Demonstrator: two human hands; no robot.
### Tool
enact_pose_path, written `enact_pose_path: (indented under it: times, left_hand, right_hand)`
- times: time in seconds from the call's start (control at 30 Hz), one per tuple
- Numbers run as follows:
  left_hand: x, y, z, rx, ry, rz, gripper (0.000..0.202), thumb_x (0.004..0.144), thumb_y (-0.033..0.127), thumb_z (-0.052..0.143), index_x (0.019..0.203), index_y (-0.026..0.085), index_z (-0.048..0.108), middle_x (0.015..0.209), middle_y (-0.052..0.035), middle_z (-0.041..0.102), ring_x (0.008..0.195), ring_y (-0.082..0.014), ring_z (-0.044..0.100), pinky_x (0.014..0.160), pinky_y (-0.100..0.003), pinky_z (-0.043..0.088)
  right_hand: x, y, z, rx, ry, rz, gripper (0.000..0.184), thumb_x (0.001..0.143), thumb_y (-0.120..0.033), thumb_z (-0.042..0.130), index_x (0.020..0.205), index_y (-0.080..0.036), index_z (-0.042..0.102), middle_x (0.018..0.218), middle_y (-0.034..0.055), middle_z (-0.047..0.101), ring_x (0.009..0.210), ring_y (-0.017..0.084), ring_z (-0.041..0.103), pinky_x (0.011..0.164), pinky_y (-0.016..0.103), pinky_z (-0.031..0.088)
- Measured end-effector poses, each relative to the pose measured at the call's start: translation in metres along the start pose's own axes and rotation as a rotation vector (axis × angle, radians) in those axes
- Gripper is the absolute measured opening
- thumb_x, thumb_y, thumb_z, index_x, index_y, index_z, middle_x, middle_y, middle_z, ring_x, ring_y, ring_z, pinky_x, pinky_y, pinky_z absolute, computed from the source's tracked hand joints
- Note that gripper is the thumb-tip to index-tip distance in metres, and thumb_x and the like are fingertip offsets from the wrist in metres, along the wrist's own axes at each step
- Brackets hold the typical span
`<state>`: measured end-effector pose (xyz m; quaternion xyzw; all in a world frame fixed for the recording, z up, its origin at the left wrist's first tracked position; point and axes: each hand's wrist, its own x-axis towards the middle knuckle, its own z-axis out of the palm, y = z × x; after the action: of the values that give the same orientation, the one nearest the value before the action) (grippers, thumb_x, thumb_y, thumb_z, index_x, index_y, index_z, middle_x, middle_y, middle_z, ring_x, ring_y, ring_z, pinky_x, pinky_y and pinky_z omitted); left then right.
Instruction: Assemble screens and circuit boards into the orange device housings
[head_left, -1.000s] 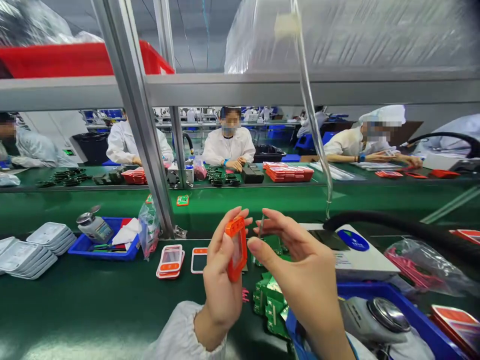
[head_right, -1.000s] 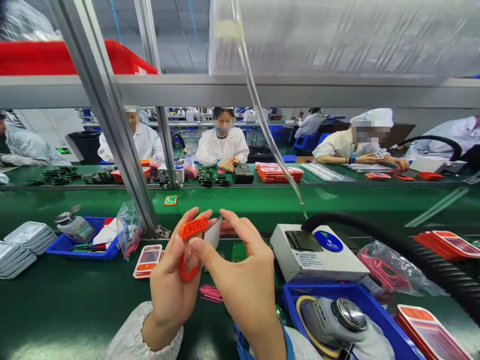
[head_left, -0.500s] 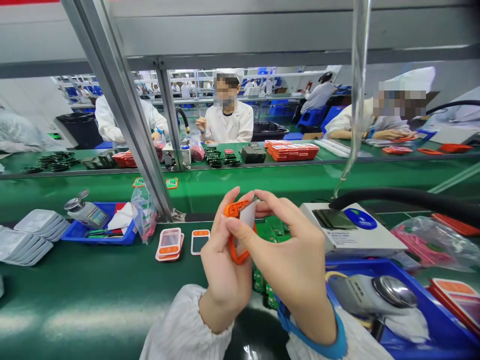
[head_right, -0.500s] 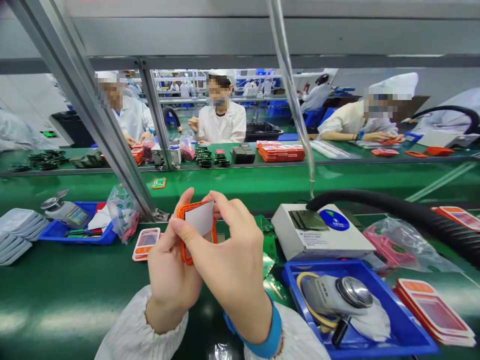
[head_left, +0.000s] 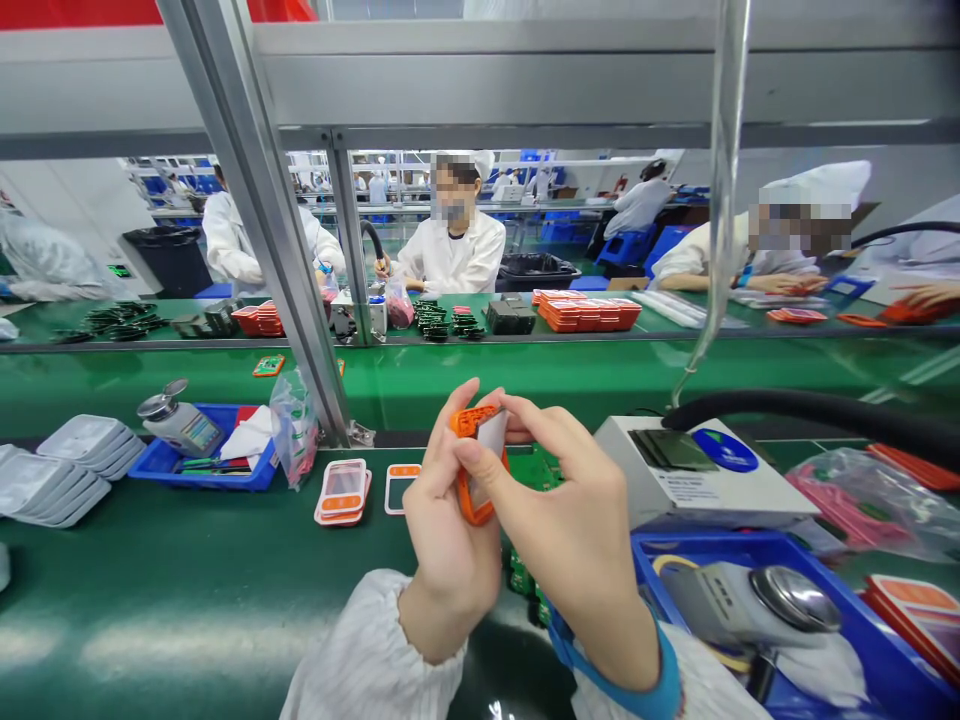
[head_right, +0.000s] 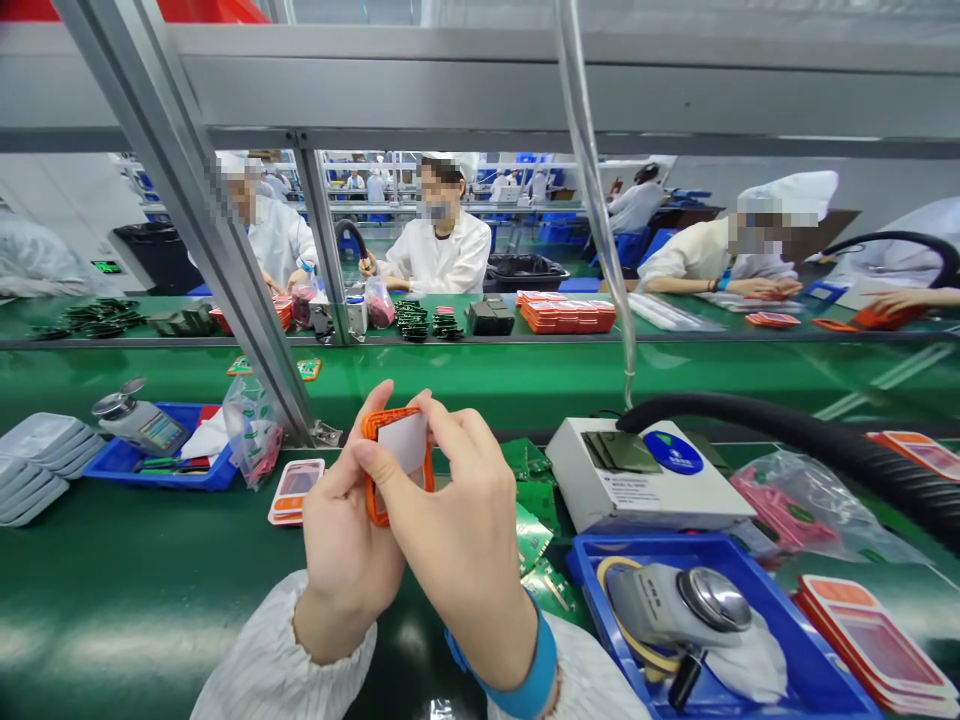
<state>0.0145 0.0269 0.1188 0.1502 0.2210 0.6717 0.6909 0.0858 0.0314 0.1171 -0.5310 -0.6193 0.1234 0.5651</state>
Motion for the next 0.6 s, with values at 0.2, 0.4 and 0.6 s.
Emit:
enact_pose_path:
  times: [0.2, 0.4, 0.6]
  left_hand:
    - [0.0032, 0.0036, 0.0006, 0.073, -0.002, -0.027, 0.031, 0.086, 0.024, 0.048, 0.113, 0.023, 0.064, 0.106, -0.0060, 0.071, 0.105, -0.0202, 0.065, 0.098, -0.032, 0.048]
    - [0.0048, 0.0032, -0.0002, 0.102, 0.001, 0.000, 0.032, 0.088, 0.025, 0.047, 0.117, 0.024, 0.062, 0.106, -0.0055, 0.071, 0.102, -0.0192, 0.066, 0.096, -0.031, 0.048]
    - [0.0055, 0.0024, 0.0004, 0.073, 0.009, 0.019, 0.033, 0.089, 0.025, 0.047, 0.119, 0.022, 0.059, 0.113, -0.0067, 0.069, 0.103, -0.0206, 0.066, 0.101, -0.036, 0.045]
  right_hand:
    - [0.0020, 0.0002, 0.0003, 0.003, -0.014, 0.050, 0.037, 0.078, -0.046, 0.068, 0.104, -0.021, 0.067, 0.089, 0.0044, 0.064, 0.083, 0.021, 0.064, 0.071, 0.034, 0.054]
    - [0.0025, -0.0001, 0.0017, -0.012, -0.014, 0.065, 0.038, 0.077, -0.047, 0.069, 0.104, -0.020, 0.068, 0.087, 0.0042, 0.063, 0.081, 0.020, 0.064, 0.068, 0.033, 0.053]
    - [0.0022, 0.0012, 0.0016, -0.008, -0.052, 0.025, 0.025, 0.079, -0.043, 0.068, 0.094, -0.023, 0.069, 0.083, 0.0028, 0.062, 0.076, 0.019, 0.061, 0.061, 0.030, 0.049]
